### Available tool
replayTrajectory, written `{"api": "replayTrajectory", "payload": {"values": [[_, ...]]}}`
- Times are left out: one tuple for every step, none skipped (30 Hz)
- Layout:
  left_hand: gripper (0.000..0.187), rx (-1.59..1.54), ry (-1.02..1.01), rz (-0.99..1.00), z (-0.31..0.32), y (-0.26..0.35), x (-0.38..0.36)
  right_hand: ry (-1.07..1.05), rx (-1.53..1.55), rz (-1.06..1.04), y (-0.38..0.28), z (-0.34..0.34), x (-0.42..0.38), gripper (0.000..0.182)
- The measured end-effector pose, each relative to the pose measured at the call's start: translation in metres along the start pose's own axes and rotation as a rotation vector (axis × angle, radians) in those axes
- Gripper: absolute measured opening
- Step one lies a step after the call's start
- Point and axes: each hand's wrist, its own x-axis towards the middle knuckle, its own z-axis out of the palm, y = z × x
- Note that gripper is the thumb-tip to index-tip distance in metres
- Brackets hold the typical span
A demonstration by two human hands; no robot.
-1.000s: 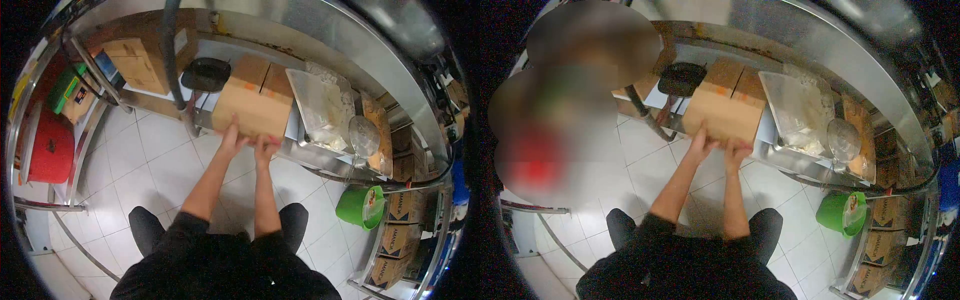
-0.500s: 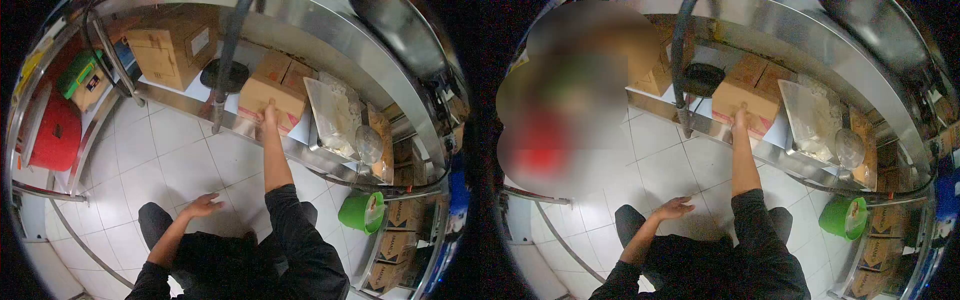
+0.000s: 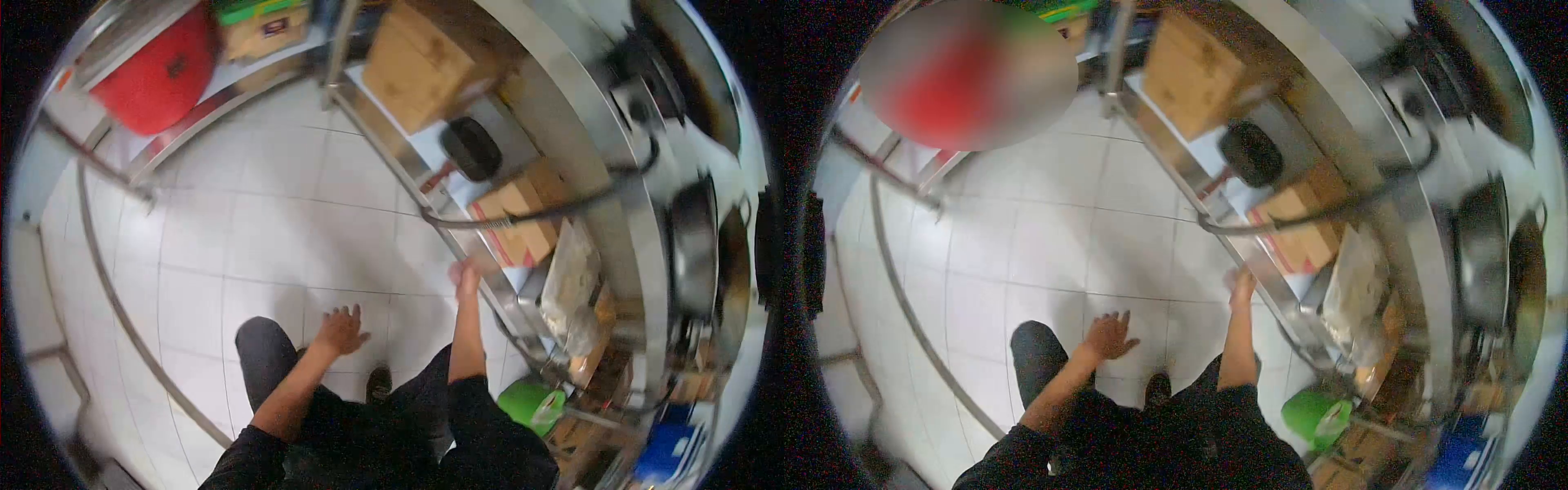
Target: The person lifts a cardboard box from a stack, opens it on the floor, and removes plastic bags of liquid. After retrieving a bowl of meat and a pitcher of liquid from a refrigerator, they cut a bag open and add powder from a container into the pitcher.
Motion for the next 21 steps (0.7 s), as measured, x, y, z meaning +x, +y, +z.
{"api": "replayTrajectory", "payload": {"values": [[0.073,-0.033,-0.048,-0.038,-0.007,0.004,-0.011,-0.200,-0.219,0.058,0.025,0.003,-0.034,0.028],[0.072,-0.087,-0.104,-0.082,-0.018,0.011,-0.025,-0.349,-0.491,0.100,0.041,0.013,-0.070,0.028],[0.071,-0.146,-0.154,-0.124,-0.028,0.019,-0.041,-0.504,-0.770,0.126,0.057,0.016,-0.103,0.029],[0.069,-0.191,-0.160,-0.161,-0.027,0.023,-0.054,-0.677,-1.028,0.124,0.068,0.015,-0.133,0.029],[0.067,-0.227,-0.158,-0.196,-0.025,0.029,-0.067,-0.873,-1.242,0.160,0.070,0.008,-0.157,0.030],[0.062,-0.192,-0.136,-0.233,-0.029,0.033,-0.080,-1.093,-1.424,0.240,0.063,0.003,-0.178,0.030],[0.058,-0.294,-0.163,-0.290,-0.058,0.034,-0.101,-1.286,-1.555,0.360,0.051,-0.003,-0.194,0.031],[0.055,-0.410,-0.147,-0.438,-0.056,0.034,-0.119,-1.445,-1.654,0.471,0.035,-0.009,-0.213,0.032],[0.056,-0.244,-0.154,-0.517,-0.066,0.033,-0.143,-1.569,-1.729,0.545,0.018,-0.014,-0.233,0.033],[0.058,-0.078,-0.242,-0.586,-0.057,0.026,-0.166,-1.660,-1.780,0.572,0.003,-0.019,-0.255,0.034],[0.058,0.006,-0.146,-0.759,-0.026,0.017,-0.190,-1.717,-1.826,0.546,-0.008,-0.018,-0.276,0.036],[0.059,0.076,-0.055,-0.922,-0.010,0.012,-0.215,-1.747,-1.876,0.468,-0.021,-0.019,-0.298,0.037],[0.058,-0.039,-0.305,-0.929,-0.029,0.006,-0.233,-1.754,-1.917,0.328,-0.031,-0.021,-0.319,0.038],[0.056,-0.157,-0.557,-0.917,-0.048,0.005,-0.251,-1.759,-1.946,0.171,-0.040,-0.019,-0.341,0.039],[0.054,-0.402,-0.665,-0.795,-0.060,0.002,-0.275,-1.612,-1.952,0.193,-0.076,0.007,-0.376,0.040],[0.050,-0.511,-0.670,-0.726,-0.089,-0.001,-0.290,-2.023,-1.939,-0.079,-0.093,0.019,-0.388,0.041],[0.047,-0.625,-0.679,-0.658,-0.117,-0.004,-0.305,-2.109,-1.972,-0.086,-0.115,0.053,-0.401,0.040],[0.043,-0.610,-0.615,-0.648,-0.160,0.006,-0.327,-2.196,-1.999,-0.087,-0.136,0.082,-0.413,0.039],[0.038,-0.593,-0.552,-0.638,-0.209,0.017,-0.350,-2.104,-1.886,0.040,-0.151,0.114,-0.414,0.037],[0.036,-0.639,-0.530,-0.604,-0.219,0.011,-0.363,-2.009,-1.776,0.163,-0.168,0.145,-0.411,0.036],[0.033,-0.694,-0.493,-0.566,-0.218,-0.007,-0.375,-1.911,-1.664,0.289,-0.207,0.182,-0.421,0.035]]}}
